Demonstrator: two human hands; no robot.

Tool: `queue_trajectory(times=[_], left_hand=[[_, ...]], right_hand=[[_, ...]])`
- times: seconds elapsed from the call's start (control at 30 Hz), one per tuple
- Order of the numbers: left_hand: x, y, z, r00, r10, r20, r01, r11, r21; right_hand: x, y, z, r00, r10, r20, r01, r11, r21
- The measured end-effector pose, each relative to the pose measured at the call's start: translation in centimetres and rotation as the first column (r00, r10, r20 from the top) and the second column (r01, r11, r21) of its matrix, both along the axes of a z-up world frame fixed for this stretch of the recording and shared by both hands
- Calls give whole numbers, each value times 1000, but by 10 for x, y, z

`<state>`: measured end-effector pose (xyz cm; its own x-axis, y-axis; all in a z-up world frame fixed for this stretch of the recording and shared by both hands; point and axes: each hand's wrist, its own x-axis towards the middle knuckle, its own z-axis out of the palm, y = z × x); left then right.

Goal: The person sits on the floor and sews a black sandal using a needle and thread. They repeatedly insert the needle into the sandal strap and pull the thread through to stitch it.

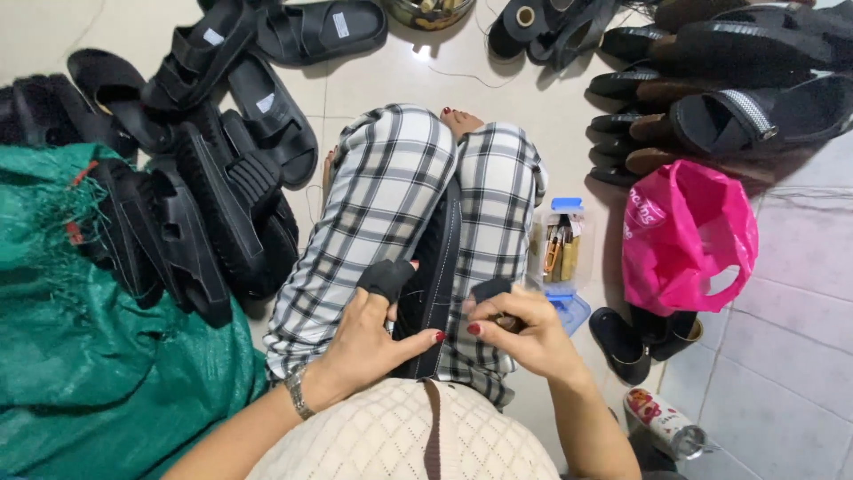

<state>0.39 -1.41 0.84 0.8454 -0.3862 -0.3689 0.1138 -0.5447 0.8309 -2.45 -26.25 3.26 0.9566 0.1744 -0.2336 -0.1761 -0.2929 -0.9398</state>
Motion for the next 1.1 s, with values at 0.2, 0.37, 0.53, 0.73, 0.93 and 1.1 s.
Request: queue_trajectory(times=[0.2,0.37,0.53,0.73,0.93,1.1], left_hand=[[-4,12,-10,970,109,-216,-192,890,-413],[4,16,-16,965,261,41,-231,909,-346],[5,33,-34,929,138,344,-98,987,-131],[19,25,-2,976,215,32,-182,889,-419],[11,19,-11,959,283,29,-256,903,-345],[10,11,-16,954,301,6,-275,879,-391]], right_hand=[[2,-23,26,943,273,-191,-330,843,-425],[0,-29,32,979,165,-121,-195,928,-318],[-14,-31,15,997,-36,65,53,963,-266],[-5,-10,14,956,-74,283,107,989,-106],[2,-5,-1,986,-100,135,99,995,16],[3,6,-44,996,-63,-57,84,796,599]])
